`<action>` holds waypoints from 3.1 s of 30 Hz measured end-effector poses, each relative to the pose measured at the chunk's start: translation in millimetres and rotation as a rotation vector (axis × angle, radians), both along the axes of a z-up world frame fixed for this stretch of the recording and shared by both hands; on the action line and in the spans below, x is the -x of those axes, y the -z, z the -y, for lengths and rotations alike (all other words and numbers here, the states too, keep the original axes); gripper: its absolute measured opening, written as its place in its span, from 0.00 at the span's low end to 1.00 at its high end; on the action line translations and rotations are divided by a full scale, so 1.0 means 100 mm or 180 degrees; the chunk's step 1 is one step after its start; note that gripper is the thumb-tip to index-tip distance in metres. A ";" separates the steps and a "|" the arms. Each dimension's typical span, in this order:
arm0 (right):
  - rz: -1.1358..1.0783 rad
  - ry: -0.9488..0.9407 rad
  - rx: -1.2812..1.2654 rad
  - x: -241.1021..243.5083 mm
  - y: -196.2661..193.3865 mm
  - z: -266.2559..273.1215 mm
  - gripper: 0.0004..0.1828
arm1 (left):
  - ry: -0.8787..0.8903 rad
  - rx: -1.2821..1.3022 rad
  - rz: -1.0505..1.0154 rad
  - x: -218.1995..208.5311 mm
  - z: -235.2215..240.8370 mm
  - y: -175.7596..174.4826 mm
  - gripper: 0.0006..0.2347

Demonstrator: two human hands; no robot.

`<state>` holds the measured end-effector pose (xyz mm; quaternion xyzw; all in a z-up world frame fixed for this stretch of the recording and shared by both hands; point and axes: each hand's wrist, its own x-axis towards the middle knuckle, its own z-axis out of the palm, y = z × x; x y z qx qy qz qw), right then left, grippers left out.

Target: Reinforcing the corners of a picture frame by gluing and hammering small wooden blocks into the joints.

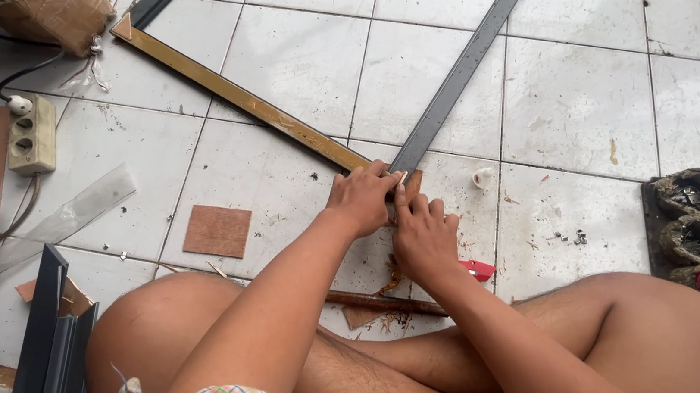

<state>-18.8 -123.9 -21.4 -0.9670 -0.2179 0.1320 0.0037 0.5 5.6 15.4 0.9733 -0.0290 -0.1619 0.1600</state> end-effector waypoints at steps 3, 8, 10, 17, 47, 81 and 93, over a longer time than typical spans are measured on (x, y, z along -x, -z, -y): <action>0.0095 0.0154 -0.0121 -0.14 -0.04 -0.01 0.33 | -0.0029 -0.0007 -0.0054 0.04 0.01 -0.10 0.22; 0.0045 0.0132 -0.0086 -0.05 -0.07 -0.01 0.32 | 0.0084 -0.0107 -0.0192 0.02 0.04 -0.07 0.22; 0.0050 0.0106 -0.0049 -0.08 -0.04 -0.03 0.33 | 0.0094 -0.0152 -0.0183 -0.03 0.03 -0.10 0.22; 0.0291 0.0409 -0.0675 -0.18 -0.13 0.06 0.26 | 0.0103 -0.0256 -0.0221 0.00 0.06 -0.07 0.21; 0.0461 -0.0008 -0.0855 0.04 -0.45 0.17 0.25 | -0.0532 -0.0118 0.0478 0.47 -0.03 0.08 0.17; -0.0229 0.1393 -0.2708 0.36 -0.54 1.11 0.31 | -0.2113 0.1259 0.0634 1.23 -0.13 -0.99 0.20; -0.0554 0.1439 -0.2397 0.59 -1.13 0.80 0.14 | -0.1783 0.1667 0.0640 1.13 0.08 -0.86 0.11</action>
